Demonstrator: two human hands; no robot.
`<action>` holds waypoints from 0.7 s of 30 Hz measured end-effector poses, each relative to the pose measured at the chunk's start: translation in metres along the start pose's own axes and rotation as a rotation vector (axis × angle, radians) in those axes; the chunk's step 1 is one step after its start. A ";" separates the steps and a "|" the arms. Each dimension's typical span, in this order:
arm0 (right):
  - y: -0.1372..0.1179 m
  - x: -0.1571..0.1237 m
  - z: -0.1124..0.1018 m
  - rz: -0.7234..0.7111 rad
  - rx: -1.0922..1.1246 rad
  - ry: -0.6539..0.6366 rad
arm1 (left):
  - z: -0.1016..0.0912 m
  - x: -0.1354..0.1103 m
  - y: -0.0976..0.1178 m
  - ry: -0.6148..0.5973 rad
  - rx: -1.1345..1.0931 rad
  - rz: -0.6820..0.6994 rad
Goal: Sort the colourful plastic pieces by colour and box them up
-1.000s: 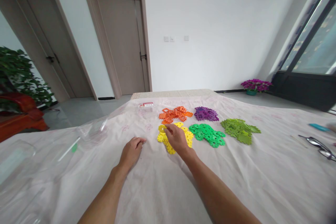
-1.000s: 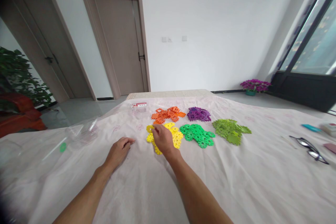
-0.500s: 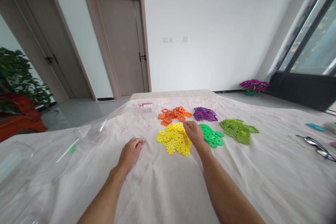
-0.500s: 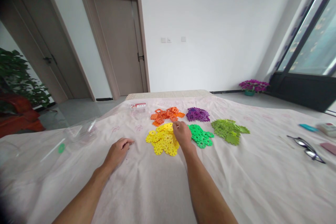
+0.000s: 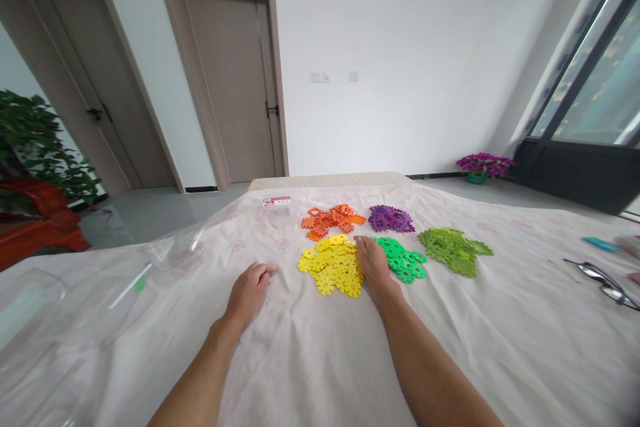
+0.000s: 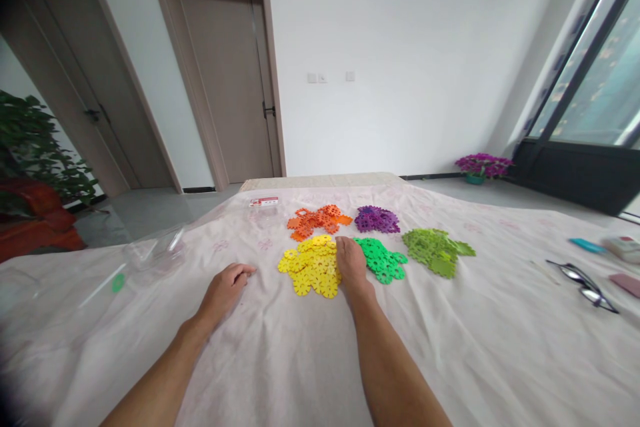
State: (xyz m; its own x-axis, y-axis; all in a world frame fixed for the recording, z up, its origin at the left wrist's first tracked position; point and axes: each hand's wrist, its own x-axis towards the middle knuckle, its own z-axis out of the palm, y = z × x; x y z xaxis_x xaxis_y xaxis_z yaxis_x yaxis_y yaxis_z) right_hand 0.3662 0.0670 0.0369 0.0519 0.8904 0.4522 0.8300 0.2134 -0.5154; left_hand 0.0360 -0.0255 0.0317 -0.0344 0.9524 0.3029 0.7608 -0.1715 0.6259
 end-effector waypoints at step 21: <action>0.001 -0.002 0.001 0.002 0.043 -0.038 | 0.000 0.000 0.001 0.000 0.009 0.004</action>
State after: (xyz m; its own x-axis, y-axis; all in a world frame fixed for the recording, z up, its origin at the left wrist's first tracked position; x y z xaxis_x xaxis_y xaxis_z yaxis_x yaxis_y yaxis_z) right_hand 0.3660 0.0657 0.0346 0.0315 0.9053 0.4237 0.8055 0.2280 -0.5470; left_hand 0.0367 -0.0261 0.0325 -0.0315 0.9516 0.3059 0.7668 -0.1733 0.6181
